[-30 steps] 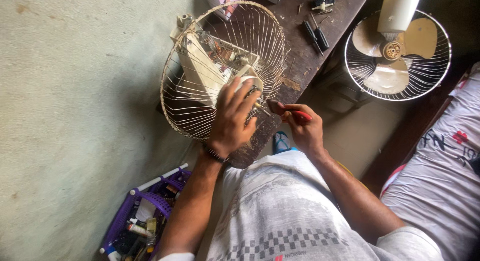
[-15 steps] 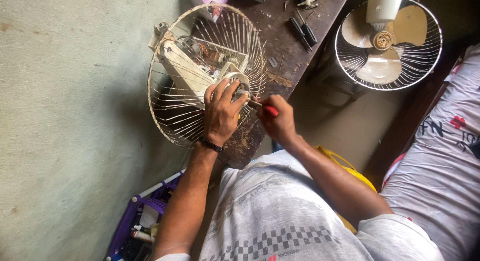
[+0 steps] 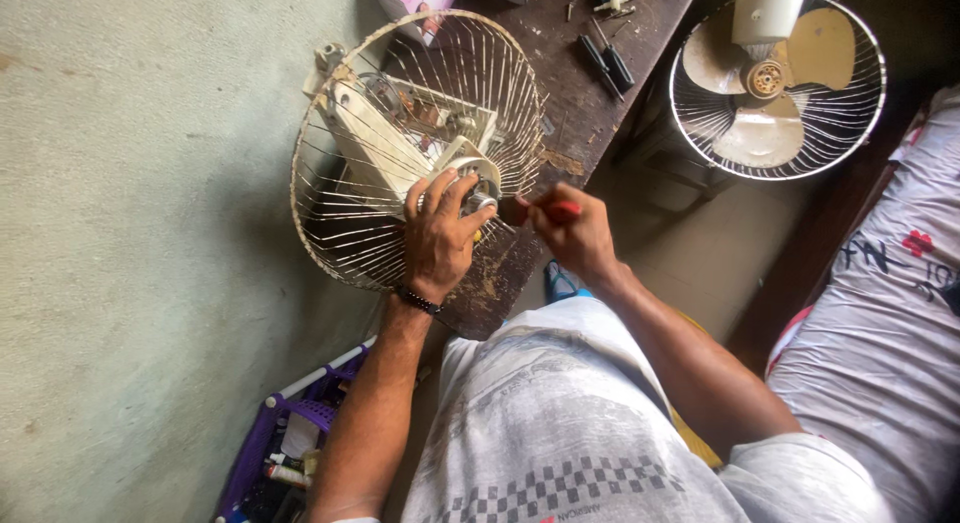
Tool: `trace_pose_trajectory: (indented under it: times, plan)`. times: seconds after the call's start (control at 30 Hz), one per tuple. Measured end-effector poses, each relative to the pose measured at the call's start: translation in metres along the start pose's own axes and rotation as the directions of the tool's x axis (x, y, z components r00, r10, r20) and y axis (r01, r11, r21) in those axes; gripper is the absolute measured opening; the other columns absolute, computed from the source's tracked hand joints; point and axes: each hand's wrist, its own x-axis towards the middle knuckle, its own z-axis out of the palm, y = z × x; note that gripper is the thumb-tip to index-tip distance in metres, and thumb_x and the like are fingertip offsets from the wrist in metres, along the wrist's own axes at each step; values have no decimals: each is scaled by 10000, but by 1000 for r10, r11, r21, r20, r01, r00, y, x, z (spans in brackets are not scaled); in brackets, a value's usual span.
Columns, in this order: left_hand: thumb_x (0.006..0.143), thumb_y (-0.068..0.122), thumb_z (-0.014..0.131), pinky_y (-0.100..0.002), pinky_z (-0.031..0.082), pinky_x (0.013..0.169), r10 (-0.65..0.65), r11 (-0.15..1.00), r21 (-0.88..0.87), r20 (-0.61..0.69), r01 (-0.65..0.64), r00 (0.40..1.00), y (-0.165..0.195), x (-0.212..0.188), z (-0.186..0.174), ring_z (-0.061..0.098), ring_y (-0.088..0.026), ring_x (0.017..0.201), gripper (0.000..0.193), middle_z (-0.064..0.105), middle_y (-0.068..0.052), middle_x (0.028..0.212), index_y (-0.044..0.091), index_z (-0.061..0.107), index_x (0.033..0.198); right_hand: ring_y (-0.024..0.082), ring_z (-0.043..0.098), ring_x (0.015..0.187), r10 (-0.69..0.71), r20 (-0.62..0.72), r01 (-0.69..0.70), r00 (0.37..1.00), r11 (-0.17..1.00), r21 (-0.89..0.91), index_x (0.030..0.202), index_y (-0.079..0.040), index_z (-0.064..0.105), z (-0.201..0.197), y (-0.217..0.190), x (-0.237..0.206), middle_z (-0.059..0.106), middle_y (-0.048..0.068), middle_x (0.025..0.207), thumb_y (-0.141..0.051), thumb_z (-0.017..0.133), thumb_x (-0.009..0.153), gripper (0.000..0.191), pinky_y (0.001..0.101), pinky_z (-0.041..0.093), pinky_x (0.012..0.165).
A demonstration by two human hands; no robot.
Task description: The person disassembles a table fan by removing the front grille and then uses a screwdriver to loosen and remove the motor housing. They continue to manipulate the motor and internal components on a workbench.
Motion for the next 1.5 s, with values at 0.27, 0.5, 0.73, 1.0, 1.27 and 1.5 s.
trace_pose_trajectory:
  times: [0.27,0.5,0.73,1.0,1.27,1.5]
  plan:
    - [892,89,730,-512,269,1187,-1,1000,-17,8,1,1000,2,1,-10,470,-301,1381,248,620,-86,1386,201,823,1093,184,715,823,-130,-40,131,991,990,51,1027,-41,729,5,8,-7,737,95,906,-27,745,906,124,322,579,728]
    - [926,108,740,-511,262,1190,-18,1000,2,-3,18,1000,0,1,-2,462,-286,1391,204,616,-80,1401,207,823,1083,212,701,786,-336,-58,326,940,936,-131,1068,-5,719,7,4,-9,685,127,930,-20,752,905,166,334,574,670]
    - [913,83,734,-509,262,1202,-9,1000,10,15,9,1000,-1,-3,-4,466,-281,1394,220,617,-74,1402,220,827,1057,240,722,808,-154,41,154,987,988,-4,1035,-40,721,-19,4,-5,719,93,898,-30,759,897,144,347,568,700]
    - [922,111,723,-521,271,1186,-24,1000,-1,10,24,1000,3,5,-8,467,-295,1390,198,613,-83,1388,192,821,1073,280,689,828,-365,-64,349,929,919,-185,1023,-25,685,16,-1,-10,672,128,939,-15,776,881,169,377,565,702]
    - [891,103,700,-525,271,1176,-19,1000,-25,21,19,1000,2,2,-13,473,-298,1388,221,625,-82,1384,190,824,1053,268,715,875,-344,23,344,939,930,-131,1058,-43,706,-8,-12,-2,706,141,961,-16,741,881,182,371,581,762]
    - [894,105,733,-513,265,1177,-1,1000,-12,9,2,1000,2,6,-9,463,-295,1386,212,618,-88,1387,184,820,1070,216,734,787,-111,-8,109,994,989,-97,978,-37,718,10,-11,-1,735,139,884,-84,779,872,131,366,590,710]
